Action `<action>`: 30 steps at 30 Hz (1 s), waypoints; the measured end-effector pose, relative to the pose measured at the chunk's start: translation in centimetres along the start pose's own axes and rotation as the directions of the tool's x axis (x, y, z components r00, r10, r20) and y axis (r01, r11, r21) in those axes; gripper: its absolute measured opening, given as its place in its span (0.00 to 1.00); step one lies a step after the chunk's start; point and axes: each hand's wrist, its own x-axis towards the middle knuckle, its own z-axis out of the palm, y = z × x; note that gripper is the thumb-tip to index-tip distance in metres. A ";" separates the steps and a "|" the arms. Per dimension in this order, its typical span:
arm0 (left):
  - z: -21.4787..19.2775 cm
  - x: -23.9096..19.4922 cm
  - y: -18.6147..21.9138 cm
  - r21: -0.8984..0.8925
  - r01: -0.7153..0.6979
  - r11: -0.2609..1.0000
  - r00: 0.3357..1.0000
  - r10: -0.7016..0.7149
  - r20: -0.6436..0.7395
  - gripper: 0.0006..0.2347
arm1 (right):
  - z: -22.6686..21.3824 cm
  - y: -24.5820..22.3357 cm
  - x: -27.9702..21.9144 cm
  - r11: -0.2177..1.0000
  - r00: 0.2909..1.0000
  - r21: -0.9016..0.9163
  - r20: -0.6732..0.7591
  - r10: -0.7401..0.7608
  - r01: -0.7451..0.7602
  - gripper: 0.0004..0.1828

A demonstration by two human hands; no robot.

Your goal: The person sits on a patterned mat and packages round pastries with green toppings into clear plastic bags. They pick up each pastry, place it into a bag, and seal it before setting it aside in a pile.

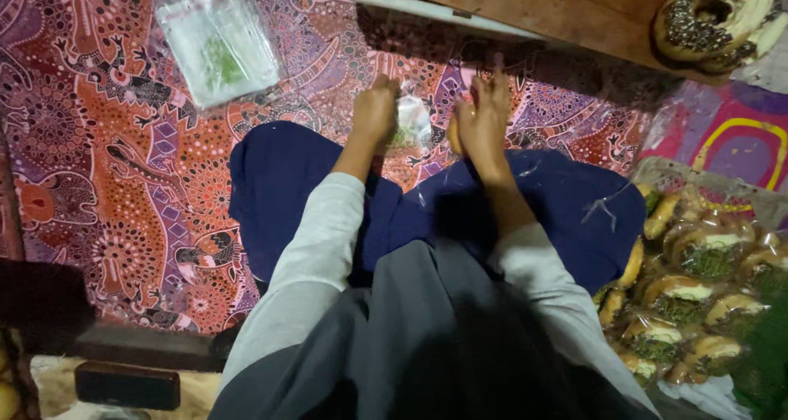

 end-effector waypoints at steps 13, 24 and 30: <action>-3.3 -2.0 1.6 -0.126 -0.145 0.981 0.980 0.126 -0.152 0.02 | 3.9 -0.7 4.6 1.000 0.979 0.013 0.201 0.009 -0.012 0.20; -10.1 -3.0 7.2 -0.248 -0.258 0.934 0.933 0.173 -0.316 0.16 | -1.0 -6.7 6.0 0.941 0.859 0.290 0.513 0.002 -0.175 0.13; -14.2 -2.4 8.1 -0.657 -0.025 0.754 0.967 -0.148 -0.207 0.19 | -3.4 -8.3 3.6 0.817 0.798 0.339 0.237 -0.554 0.467 0.09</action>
